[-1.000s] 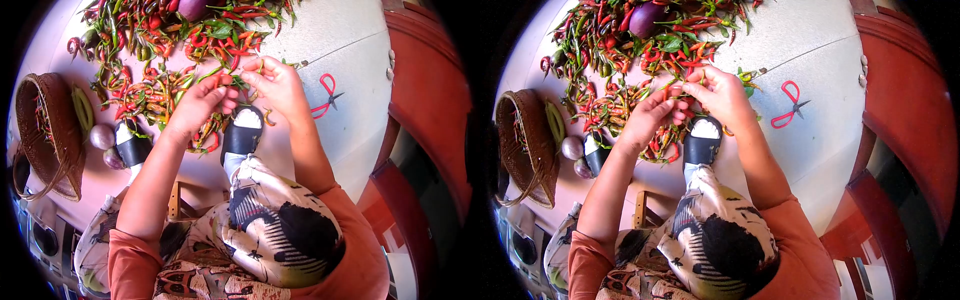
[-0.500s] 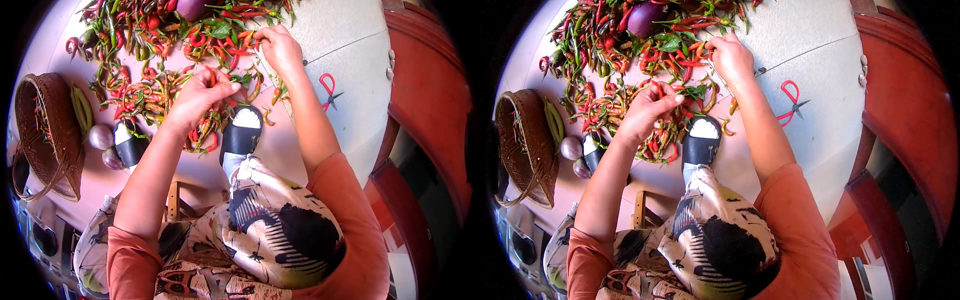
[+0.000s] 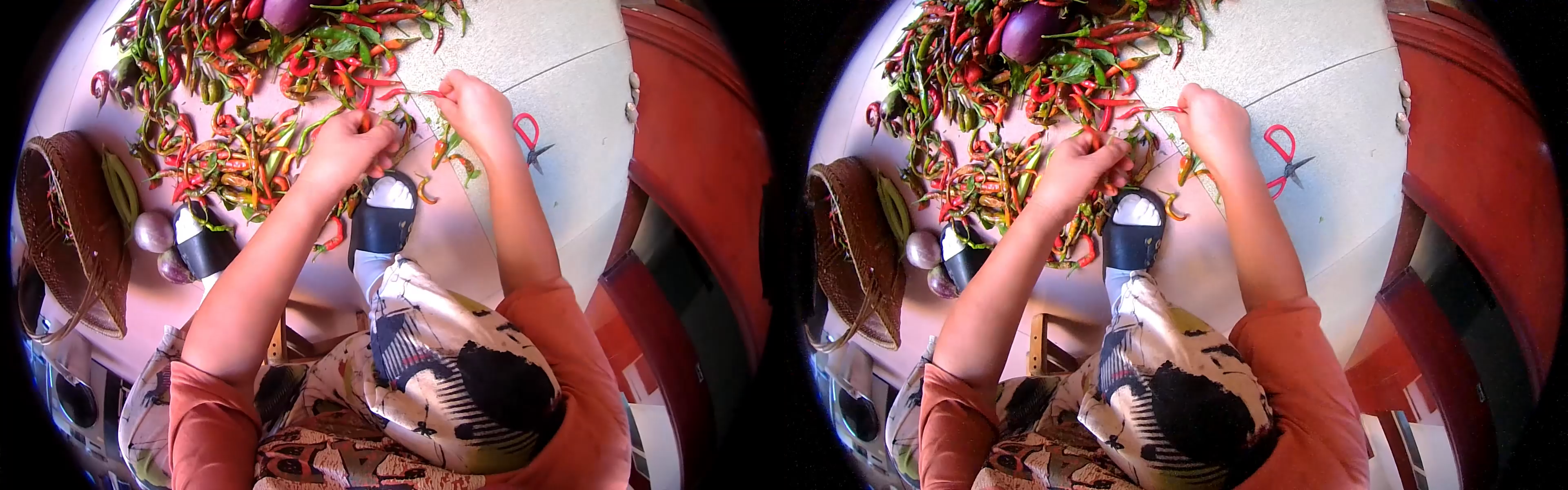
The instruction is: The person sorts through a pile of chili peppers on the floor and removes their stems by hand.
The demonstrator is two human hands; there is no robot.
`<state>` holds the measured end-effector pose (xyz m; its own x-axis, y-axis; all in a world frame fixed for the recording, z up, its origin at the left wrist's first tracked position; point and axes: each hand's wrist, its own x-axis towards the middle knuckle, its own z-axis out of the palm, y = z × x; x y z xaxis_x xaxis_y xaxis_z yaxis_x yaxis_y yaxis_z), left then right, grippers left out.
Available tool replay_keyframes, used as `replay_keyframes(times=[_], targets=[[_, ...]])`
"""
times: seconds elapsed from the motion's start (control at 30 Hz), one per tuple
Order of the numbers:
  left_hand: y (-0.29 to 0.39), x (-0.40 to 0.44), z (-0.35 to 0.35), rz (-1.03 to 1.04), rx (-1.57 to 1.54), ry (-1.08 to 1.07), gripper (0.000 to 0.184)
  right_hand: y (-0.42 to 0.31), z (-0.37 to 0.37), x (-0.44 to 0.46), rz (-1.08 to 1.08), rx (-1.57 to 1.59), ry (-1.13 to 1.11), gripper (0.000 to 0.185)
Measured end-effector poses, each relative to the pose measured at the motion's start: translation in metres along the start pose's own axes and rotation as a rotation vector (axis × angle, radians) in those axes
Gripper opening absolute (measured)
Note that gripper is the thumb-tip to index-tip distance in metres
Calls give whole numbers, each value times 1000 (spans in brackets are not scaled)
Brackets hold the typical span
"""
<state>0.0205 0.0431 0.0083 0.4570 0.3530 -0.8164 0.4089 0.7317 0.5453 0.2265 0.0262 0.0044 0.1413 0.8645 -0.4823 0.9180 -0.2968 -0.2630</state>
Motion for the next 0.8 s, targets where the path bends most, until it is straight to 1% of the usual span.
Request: replay_keyframes(times=[0.03, 0.07, 0.1, 0.13, 0.17, 0.2, 0.23, 0.27, 0.33, 0.37, 0.4, 0.47, 0.5, 0.57, 0.6, 0.67, 0.73, 0.8], targets=[[-6, -2, 0, -39, -245, 11, 26, -1, -5, -8, 13, 35, 15, 20], [-12, -3, 0, -76, -488, 22, 26, -4, -9, -15, 13, 34, 15, 20], [-13, -5, 0, -107, -571, 19, 27, -7, -12, -23, 57, 215, -60, 20], [-16, -5, -2, -106, -572, 18, 27, -10, -14, -29, 102, 395, -136, 21], [-20, -5, -2, -89, -722, -5, 28, -14, -11, -35, 103, 394, -136, 21], [-22, -6, -2, -72, -873, -29, 29, -21, -5, -42, -3, 621, -235, 20], [-23, -6, -3, -82, -933, -56, 27, -27, -2, -44, -114, 847, -332, 20], [-25, -5, -5, -82, -934, -56, 27, -30, -4, -41, -114, 846, -333, 20], [-26, -6, -10, -66, -950, -163, 24, -41, -14, -30, -30, 885, -348, 16], [-25, -8, -10, -64, -930, -153, 23, -30, 4, -12, 30, 741, -98, 14], [-25, -10, -10, -64, -930, -150, 23, -22, 12, 8, 39, 594, 89, 16], [-23, -12, -12, -74, -898, -201, 23, -25, 17, 32, -72, 365, 241, 20], [-22, -11, -15, -79, -879, -224, 24, -32, 19, 41, -77, 370, 244, 20], [-25, -11, -17, -57, -857, -251, 24, -45, 22, 47, -14, 110, 123, 22], [-24, -10, -17, -24, -836, -280, 24, -46, 25, 47, -16, 112, 124, 22], [-23, -10, -16, -17, -836, -250, 23, -48, 28, 47, -16, 37, 159, 23], [-24, -13, -16, -18, -846, -256, 23, -43, 30, 45, -19, 62, 170, 22], [-25, -13, -16, -25, -842, -248, 22, -28, 25, 43, 26, 397, 209, 22]])
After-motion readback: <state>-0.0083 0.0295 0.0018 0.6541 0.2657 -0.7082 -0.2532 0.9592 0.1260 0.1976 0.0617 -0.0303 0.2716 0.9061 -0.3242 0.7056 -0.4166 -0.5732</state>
